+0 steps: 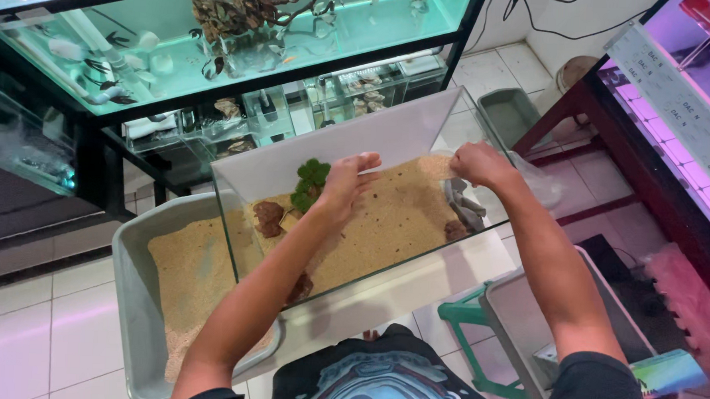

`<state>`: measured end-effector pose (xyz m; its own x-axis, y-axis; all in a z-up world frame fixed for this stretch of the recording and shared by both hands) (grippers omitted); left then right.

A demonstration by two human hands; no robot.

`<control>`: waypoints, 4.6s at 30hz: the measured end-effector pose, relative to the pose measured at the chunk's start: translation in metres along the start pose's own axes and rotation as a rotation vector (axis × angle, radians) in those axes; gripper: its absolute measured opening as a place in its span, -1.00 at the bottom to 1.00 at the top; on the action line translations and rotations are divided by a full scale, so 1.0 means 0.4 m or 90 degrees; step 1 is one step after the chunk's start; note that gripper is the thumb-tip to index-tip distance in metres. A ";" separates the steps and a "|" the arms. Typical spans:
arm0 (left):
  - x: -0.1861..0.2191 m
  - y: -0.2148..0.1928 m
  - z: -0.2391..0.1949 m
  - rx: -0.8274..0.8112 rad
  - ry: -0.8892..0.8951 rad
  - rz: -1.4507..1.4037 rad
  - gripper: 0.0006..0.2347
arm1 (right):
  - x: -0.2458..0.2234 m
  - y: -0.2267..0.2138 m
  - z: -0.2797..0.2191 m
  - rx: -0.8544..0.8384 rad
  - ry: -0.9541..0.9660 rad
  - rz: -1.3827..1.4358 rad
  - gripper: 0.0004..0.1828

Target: The person prepares an aquarium by scooping sand from a bin and spreading it onto the floor of the tank.

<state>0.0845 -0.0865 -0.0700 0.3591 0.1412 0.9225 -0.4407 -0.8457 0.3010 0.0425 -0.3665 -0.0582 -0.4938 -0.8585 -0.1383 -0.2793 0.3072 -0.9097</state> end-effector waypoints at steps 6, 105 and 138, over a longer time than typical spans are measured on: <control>-0.054 -0.040 0.045 0.038 0.004 0.069 -0.62 | 0.057 0.115 0.075 -0.053 0.008 -0.141 -0.63; 0.005 -0.016 0.022 -0.017 0.135 0.294 -0.67 | 0.063 0.176 0.101 0.052 0.014 -0.175 -0.63; 0.075 0.023 -0.030 -0.023 0.194 0.388 -0.53 | -0.145 -0.118 -0.215 0.355 -0.265 0.197 -0.64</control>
<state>0.0814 -0.0837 -0.0366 -0.2082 -0.2121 0.9548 -0.5195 -0.8032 -0.2917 0.0136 -0.2960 0.0264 -0.1001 -0.8847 -0.4553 0.3333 0.4014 -0.8531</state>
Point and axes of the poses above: each hand's wrist, its own z-axis towards the middle knuckle, its own y-axis out of the palm, x = y × z, the point moved 10 cm from there along z, towards the middle knuckle, and after that the axes turned 10 degrees about y, right-handed, at the moved point
